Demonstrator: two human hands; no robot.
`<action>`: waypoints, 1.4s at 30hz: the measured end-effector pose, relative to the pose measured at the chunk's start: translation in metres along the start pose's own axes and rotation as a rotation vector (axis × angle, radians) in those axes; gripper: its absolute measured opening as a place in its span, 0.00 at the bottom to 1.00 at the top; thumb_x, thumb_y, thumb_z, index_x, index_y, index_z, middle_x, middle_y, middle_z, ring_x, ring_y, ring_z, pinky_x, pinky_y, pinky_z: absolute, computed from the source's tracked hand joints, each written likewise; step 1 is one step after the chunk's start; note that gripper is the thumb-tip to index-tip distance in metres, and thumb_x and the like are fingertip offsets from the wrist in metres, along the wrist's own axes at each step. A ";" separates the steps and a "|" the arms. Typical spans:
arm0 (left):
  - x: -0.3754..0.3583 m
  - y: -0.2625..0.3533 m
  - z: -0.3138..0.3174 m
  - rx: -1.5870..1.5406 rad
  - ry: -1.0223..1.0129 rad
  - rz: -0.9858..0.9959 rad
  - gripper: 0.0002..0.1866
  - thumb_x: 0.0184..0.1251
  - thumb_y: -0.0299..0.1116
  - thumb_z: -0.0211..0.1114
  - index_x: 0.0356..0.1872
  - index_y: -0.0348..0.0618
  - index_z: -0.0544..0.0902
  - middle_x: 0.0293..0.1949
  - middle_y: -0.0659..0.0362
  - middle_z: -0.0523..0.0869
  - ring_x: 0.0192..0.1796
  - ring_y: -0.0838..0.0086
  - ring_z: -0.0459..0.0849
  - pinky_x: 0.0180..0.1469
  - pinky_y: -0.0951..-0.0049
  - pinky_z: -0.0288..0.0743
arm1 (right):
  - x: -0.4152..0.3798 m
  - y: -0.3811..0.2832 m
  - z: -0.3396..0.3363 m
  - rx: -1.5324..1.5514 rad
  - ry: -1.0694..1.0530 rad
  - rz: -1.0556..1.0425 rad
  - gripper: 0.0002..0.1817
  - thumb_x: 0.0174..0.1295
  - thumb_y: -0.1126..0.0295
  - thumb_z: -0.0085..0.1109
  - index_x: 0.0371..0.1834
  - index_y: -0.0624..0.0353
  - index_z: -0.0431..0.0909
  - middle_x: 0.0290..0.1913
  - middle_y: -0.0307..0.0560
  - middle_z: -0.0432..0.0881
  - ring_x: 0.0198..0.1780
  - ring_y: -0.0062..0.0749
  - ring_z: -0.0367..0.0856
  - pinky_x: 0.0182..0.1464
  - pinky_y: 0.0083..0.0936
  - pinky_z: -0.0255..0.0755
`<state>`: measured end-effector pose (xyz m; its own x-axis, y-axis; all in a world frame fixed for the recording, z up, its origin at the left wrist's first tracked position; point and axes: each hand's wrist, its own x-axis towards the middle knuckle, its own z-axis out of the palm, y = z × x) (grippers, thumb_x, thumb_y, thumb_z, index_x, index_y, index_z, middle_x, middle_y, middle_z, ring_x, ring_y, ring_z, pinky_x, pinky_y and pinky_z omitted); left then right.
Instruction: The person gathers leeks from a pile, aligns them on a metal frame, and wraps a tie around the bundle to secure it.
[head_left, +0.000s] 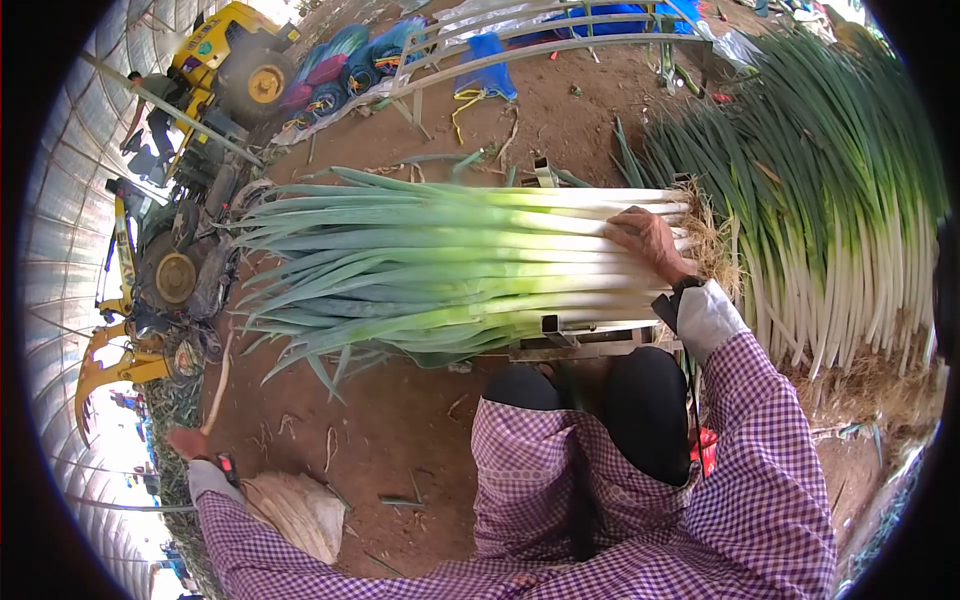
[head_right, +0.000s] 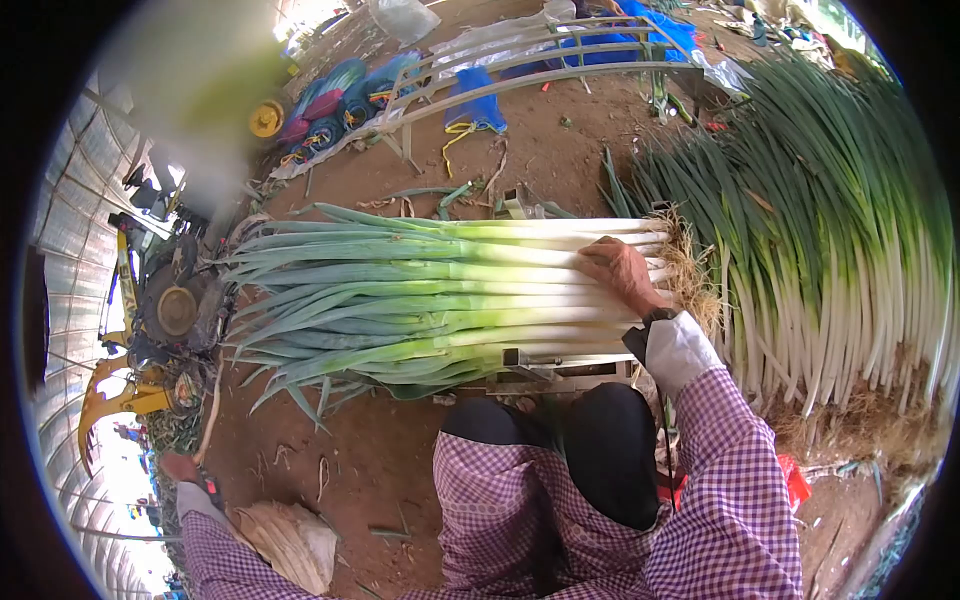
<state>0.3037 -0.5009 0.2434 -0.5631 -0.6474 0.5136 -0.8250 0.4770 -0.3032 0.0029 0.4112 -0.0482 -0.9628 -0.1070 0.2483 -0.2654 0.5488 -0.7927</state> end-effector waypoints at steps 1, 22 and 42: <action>-0.007 0.019 0.009 0.002 0.029 0.037 0.24 0.62 0.29 0.69 0.59 0.26 0.81 0.65 0.38 0.82 0.68 0.42 0.79 0.72 0.50 0.71 | 0.001 -0.001 0.000 -0.001 0.005 0.004 0.20 0.65 0.52 0.73 0.49 0.56 0.92 0.48 0.46 0.91 0.48 0.45 0.90 0.51 0.37 0.80; -0.143 0.598 -0.181 -0.543 -0.400 1.075 0.17 0.62 0.44 0.74 0.45 0.43 0.92 0.41 0.47 0.94 0.49 0.46 0.92 0.55 0.49 0.83 | 0.000 -0.001 0.002 -0.019 0.051 -0.036 0.18 0.63 0.54 0.75 0.47 0.54 0.92 0.47 0.44 0.90 0.47 0.45 0.90 0.51 0.37 0.81; -0.114 0.627 -0.191 -0.720 -0.490 1.076 0.21 0.50 0.46 0.84 0.43 0.45 0.94 0.43 0.49 0.94 0.52 0.57 0.92 0.57 0.58 0.82 | -0.001 -0.007 0.000 -0.053 0.055 0.038 0.18 0.64 0.49 0.73 0.45 0.51 0.92 0.46 0.42 0.90 0.47 0.46 0.90 0.51 0.39 0.82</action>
<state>-0.1397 -0.0146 0.1477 -0.9832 0.1624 -0.0832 0.1447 0.9716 0.1873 0.0052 0.4073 -0.0430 -0.9675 -0.0404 0.2498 -0.2241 0.5951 -0.7718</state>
